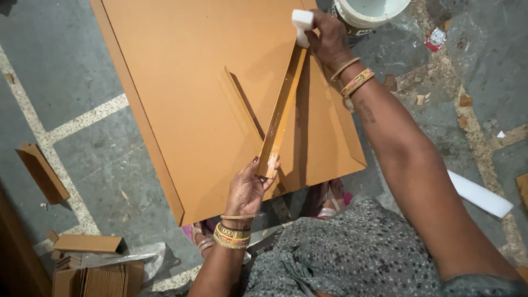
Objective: The person sits on the floor and applies glue to the edges of thin cardboard strips using a white foam applicator. They then attach the strips to the edges of a large flat cardboard sheet, pressing them down to secure the bond.
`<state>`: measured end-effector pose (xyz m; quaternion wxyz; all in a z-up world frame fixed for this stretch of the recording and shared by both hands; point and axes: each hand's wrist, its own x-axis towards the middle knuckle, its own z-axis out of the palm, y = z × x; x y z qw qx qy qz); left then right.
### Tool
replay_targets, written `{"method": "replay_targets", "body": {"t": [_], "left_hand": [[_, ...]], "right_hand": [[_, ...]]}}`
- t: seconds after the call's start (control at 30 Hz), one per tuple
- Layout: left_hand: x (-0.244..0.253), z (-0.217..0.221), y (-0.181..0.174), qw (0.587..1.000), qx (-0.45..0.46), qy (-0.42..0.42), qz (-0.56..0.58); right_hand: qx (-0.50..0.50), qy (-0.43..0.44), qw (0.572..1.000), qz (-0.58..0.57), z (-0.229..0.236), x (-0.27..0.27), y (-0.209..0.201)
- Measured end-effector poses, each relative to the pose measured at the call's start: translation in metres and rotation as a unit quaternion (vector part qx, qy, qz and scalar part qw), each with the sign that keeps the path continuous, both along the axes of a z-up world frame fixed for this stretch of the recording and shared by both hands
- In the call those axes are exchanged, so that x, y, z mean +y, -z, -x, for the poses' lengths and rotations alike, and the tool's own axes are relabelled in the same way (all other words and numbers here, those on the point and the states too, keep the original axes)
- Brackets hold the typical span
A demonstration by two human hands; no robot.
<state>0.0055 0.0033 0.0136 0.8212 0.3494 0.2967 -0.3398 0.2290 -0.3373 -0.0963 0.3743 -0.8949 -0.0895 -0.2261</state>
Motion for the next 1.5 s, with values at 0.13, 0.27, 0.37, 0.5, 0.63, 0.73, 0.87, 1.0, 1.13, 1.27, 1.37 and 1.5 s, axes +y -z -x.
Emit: {"method": "replay_targets", "body": {"t": [0.13,0.27,0.37,0.5,0.63,0.73,0.87,1.0,1.13,1.27,1.37,1.5], "left_hand": [[-0.002,0.003,0.002,1.000,0.004,-0.016,0.026],[-0.007,0.004,0.000,0.999,0.013,-0.016,0.026],[-0.011,0.008,-0.001,0.999,0.011,-0.014,0.037],[-0.016,0.011,0.004,0.999,0.019,-0.013,0.049],[-0.022,0.020,0.013,0.998,0.036,-0.021,0.054],[-0.025,0.023,0.017,0.997,0.035,-0.020,0.066],[-0.028,0.028,0.024,0.995,0.050,-0.032,0.083],[-0.029,0.028,0.030,0.991,0.055,-0.025,0.121],[-0.032,0.032,0.033,0.989,0.064,-0.024,0.129],[-0.038,0.036,0.039,0.989,0.066,-0.031,0.132],[-0.040,0.036,0.038,0.988,0.079,-0.035,0.127],[-0.044,0.038,0.031,0.994,0.038,-0.007,0.107]], "right_hand": [[0.083,-0.002,0.985,-0.148,0.005,0.014,-0.004],[0.126,-0.023,0.978,-0.162,0.032,0.027,-0.025],[0.194,-0.037,0.958,-0.210,0.062,0.045,-0.048],[0.263,-0.052,0.941,-0.204,0.106,0.065,-0.086],[0.277,-0.120,0.896,-0.326,0.148,0.079,-0.117],[0.275,-0.137,0.888,-0.342,0.171,0.088,-0.129],[0.315,-0.162,0.864,-0.359,0.195,0.092,-0.139],[0.342,-0.173,0.848,-0.366,0.212,0.092,-0.151],[0.337,-0.178,0.858,-0.343,0.227,0.091,-0.162],[0.319,-0.187,0.873,-0.317,0.238,0.088,-0.165],[0.320,-0.191,0.884,-0.282,0.243,0.086,-0.168],[0.315,-0.209,0.900,-0.215,0.245,0.078,-0.175]]}}
